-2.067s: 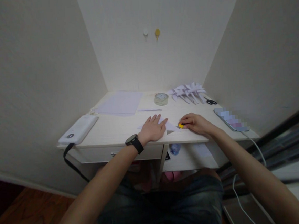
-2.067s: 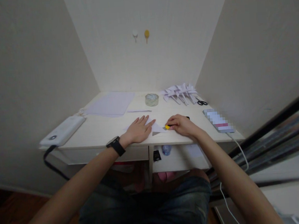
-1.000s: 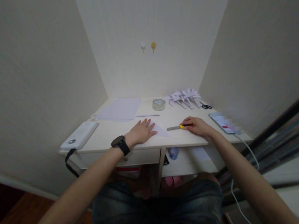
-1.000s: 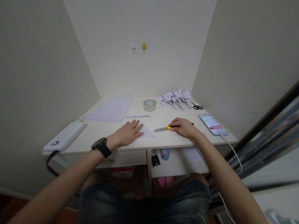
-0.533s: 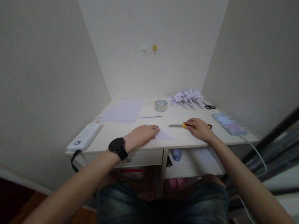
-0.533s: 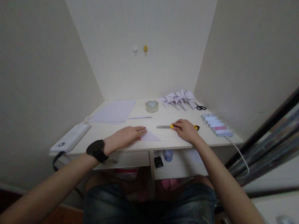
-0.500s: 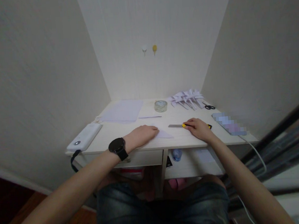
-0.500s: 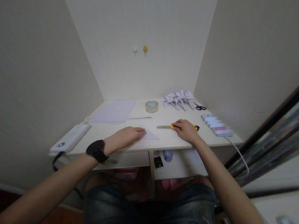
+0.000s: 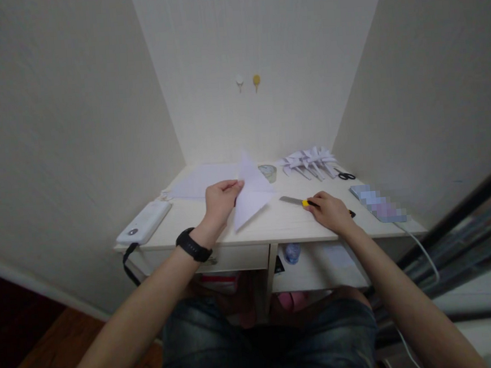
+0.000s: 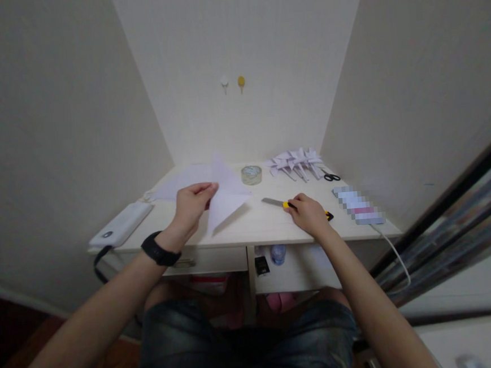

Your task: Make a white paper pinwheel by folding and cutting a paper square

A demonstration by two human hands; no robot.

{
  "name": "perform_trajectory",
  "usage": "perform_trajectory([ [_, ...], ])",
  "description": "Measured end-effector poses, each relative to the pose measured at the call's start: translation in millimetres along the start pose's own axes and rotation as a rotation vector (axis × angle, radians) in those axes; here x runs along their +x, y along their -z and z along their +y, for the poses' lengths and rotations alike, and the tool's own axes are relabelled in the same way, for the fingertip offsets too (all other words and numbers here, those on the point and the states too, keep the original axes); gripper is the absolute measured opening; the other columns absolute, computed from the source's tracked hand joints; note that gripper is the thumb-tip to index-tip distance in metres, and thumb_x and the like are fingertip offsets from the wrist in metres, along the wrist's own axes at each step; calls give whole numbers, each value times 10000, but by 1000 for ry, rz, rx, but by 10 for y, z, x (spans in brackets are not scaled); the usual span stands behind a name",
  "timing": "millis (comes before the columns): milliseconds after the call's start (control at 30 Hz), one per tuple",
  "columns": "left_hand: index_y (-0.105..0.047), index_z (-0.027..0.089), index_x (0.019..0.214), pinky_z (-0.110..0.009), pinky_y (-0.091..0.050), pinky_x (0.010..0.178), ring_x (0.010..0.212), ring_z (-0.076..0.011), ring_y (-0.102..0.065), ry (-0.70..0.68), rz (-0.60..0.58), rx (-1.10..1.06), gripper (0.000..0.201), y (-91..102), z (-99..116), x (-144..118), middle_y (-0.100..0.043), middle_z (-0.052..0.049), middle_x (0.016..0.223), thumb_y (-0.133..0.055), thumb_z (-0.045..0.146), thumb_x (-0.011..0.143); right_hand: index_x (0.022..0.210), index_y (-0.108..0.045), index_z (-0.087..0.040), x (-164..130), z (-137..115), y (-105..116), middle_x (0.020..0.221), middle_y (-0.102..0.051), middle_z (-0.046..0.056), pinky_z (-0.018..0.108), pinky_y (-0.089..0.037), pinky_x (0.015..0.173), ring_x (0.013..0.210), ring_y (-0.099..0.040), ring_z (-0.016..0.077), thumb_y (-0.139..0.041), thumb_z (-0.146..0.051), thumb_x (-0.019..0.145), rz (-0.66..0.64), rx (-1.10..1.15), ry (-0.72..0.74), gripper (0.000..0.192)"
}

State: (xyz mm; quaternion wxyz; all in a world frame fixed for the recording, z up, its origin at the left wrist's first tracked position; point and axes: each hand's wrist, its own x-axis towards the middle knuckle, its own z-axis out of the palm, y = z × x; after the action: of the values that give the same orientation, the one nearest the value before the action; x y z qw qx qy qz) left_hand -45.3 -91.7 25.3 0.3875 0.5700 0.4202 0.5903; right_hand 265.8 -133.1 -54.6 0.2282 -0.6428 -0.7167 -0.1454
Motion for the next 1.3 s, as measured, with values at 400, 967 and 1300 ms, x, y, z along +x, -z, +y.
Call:
perform_trajectory([
  [400,-603,138,808,-151,-425,458,490,-50,-525,399,80,-438,204,-66,-296,-40,-608,24,640,-790,160,732,1049,-739,-212,-7,-564,191,1014,-674,109,348,-519,797,882,-647,235,-553,-357,924,158,231,73,266],
  [967,-596,121,822,-245,-566,679,677,-102,-644,390,101,-515,102,-267,-404,-123,-677,-35,776,-697,109,807,1021,-751,-221,30,-738,104,998,-689,94,313,-501,759,855,-650,213,-585,-361,912,78,199,67,243],
  [1300,-618,117,1133,-367,-559,795,773,-193,-698,260,-336,191,482,87,-432,-411,-713,-118,1021,-756,118,672,1026,-761,-234,155,-751,100,1053,-688,82,310,-458,721,906,-652,227,-555,-375,930,-160,42,88,268],
])
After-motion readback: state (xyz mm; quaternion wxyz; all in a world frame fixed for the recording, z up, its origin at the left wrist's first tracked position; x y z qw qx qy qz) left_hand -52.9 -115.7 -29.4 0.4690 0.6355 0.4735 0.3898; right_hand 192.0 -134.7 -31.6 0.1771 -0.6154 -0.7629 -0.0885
